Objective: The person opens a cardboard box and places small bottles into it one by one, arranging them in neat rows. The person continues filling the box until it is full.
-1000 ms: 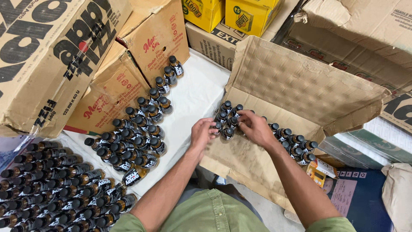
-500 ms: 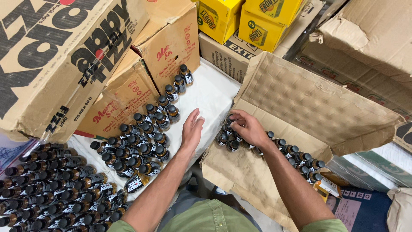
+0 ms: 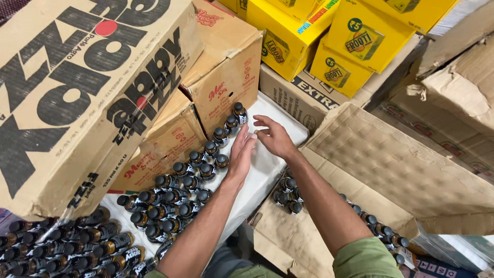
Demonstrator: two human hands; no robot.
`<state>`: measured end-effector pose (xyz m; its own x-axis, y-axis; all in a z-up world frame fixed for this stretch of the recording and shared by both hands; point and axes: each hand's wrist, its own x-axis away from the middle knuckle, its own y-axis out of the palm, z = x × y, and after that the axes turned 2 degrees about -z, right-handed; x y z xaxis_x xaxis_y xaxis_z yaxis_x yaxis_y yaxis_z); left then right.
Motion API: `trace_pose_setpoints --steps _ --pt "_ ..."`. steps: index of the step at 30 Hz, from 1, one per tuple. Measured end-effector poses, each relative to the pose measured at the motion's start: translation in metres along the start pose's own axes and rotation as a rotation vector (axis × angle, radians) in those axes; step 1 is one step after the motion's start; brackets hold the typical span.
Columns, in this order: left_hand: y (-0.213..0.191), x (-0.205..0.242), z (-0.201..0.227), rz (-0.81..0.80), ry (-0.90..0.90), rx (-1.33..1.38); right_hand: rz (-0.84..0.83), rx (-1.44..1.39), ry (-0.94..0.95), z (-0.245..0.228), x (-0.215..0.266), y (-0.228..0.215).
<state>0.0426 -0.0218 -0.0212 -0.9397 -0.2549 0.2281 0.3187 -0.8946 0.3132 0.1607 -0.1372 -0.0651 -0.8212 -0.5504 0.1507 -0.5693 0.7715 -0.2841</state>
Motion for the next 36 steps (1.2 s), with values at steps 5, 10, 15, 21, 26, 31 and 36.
trace_pose_setpoints --steps 5,10,15,21,26,31,36 --pt "0.004 -0.029 0.025 0.027 -0.082 -0.012 0.024 -0.033 0.001 -0.003 -0.053 0.015" --pt "0.004 -0.045 0.046 0.04 -0.065 0.021 0.025 -0.111 0.015 -0.003 -0.08 0.027" --pt "-0.001 -0.055 0.041 0.058 -0.107 -0.01 -0.031 -0.421 0.168 -0.033 -0.069 0.031" --pt "-0.007 -0.062 0.017 0.102 -0.129 -0.031 0.063 -0.514 0.2 -0.016 -0.066 0.025" --pt "-0.003 -0.05 0.018 0.093 -0.159 -0.093 0.052 -0.336 0.15 -0.023 -0.034 0.009" --pt "0.003 -0.038 0.007 0.082 -0.207 -0.199 0.017 -0.194 0.085 0.003 -0.005 -0.007" --pt "0.006 -0.019 -0.012 0.004 -0.262 -0.153 0.082 0.114 0.025 -0.002 0.042 -0.023"
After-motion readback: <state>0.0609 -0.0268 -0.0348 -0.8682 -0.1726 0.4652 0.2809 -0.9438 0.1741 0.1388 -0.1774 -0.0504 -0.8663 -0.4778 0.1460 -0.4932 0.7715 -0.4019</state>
